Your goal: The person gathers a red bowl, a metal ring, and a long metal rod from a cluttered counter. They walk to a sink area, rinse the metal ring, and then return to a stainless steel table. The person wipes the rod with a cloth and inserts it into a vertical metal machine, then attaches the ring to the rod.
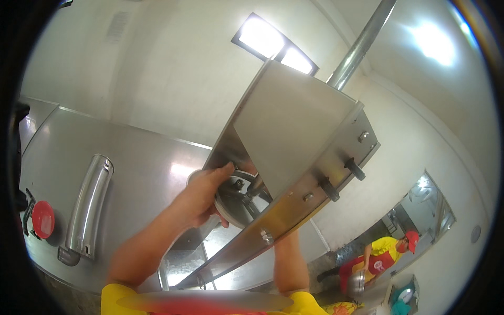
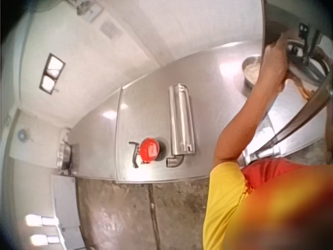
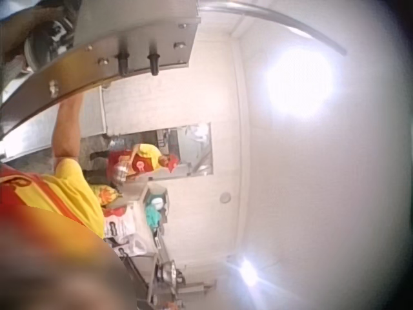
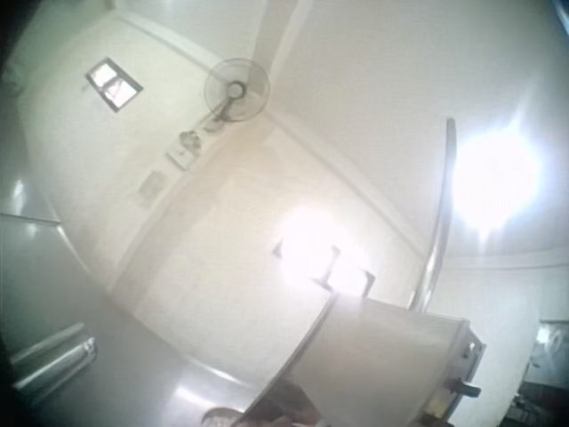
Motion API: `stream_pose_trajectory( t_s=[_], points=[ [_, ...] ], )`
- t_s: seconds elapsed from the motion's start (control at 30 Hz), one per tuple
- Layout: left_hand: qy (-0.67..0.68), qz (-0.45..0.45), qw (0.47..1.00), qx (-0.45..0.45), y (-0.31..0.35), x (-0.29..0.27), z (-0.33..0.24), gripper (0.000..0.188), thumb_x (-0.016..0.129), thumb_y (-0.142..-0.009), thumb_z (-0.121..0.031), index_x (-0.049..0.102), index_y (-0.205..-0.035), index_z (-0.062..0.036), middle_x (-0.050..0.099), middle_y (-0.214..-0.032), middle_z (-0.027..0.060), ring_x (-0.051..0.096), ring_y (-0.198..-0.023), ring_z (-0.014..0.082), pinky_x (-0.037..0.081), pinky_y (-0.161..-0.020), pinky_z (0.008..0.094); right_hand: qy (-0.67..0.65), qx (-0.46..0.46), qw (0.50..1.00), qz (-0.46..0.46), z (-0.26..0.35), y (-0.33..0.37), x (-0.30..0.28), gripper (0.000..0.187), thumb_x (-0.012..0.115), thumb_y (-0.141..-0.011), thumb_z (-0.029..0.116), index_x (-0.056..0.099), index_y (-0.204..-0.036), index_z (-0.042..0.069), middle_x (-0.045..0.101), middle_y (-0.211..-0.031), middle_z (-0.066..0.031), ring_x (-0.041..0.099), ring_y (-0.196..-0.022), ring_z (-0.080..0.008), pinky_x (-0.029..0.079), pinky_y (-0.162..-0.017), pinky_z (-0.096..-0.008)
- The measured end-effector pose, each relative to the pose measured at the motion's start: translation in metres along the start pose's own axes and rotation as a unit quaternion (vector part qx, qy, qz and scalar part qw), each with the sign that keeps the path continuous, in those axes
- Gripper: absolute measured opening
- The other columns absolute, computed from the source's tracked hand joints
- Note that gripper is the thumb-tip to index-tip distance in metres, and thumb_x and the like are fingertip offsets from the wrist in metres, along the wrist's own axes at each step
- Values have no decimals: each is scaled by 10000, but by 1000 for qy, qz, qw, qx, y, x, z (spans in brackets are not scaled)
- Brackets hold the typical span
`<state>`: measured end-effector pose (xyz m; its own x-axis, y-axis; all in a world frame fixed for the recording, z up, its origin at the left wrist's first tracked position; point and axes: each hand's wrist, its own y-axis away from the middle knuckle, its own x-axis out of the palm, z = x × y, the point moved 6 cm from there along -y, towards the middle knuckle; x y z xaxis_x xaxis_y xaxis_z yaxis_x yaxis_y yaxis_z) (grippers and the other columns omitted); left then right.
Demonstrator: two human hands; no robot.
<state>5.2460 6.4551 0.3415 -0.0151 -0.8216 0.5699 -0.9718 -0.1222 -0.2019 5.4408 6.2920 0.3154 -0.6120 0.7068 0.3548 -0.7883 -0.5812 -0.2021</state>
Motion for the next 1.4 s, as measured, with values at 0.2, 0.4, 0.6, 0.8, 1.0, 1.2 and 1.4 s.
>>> stream_pose_trajectory(
  t_s=[0.2,0.4,0.6,0.8,1.0,1.2,1.4],
  points=[
    [-99,-187,958,192,43,30,14,568,447,-1059,-443,404,-1358,38,566,-1067,140,537,-980,136,477,-901,304,-116,18,990,-77,-1,60,13,141,655,-880,92,688,-991,12,708,-892,-113,674,-738,-208,566,-689,-306],
    [-28,-77,997,0,43,-6,26,544,393,-1065,-479,457,-1293,10,636,-957,184,694,-657,278,558,-568,372,88,-170,980,-58,4,50,14,99,727,-811,65,713,-901,28,706,-861,-77,662,-795,-189,532,-759,-295],
    [-126,-135,973,137,9,-12,14,519,431,-1050,-389,547,-1184,99,636,-1038,180,658,-826,201,539,-695,301,104,-126,986,-18,-35,11,-65,293,597,-952,153,577,-1237,87,611,-1180,-57,574,-1079,-149,472,-935,-282],
    [-80,-171,952,242,72,24,33,501,404,-1072,-389,441,-1349,27,605,-1080,130,569,-918,123,505,-852,322,-32,-83,996,5,0,65,50,345,750,-807,102,707,-1141,30,730,-1047,-109,700,-903,-218,560,-846,-324],
    [57,-123,988,79,39,-2,17,352,493,-1040,-347,518,-1179,-24,620,-950,90,646,-758,186,554,-534,350,-27,-96,992,-78,-31,5,-44,199,632,-904,177,706,-1025,38,741,-938,-133,706,-731,-250,590,-641,-375],
    [-90,-181,968,146,23,-10,17,464,490,-1036,-349,486,-1270,52,600,-1006,128,616,-841,149,527,-647,294,-135,-36,990,-32,-23,55,31,231,624,-942,231,688,-1066,47,739,-993,-129,714,-799,-245,595,-690,-376],
    [-66,-170,951,248,78,13,33,536,460,-1053,-407,441,-1341,45,628,-1030,141,638,-882,169,561,-734,321,-164,-52,984,-40,-18,74,25,255,634,-953,264,681,-1085,51,733,-1031,-115,710,-867,-228,590,-746,-387]
  ],
)
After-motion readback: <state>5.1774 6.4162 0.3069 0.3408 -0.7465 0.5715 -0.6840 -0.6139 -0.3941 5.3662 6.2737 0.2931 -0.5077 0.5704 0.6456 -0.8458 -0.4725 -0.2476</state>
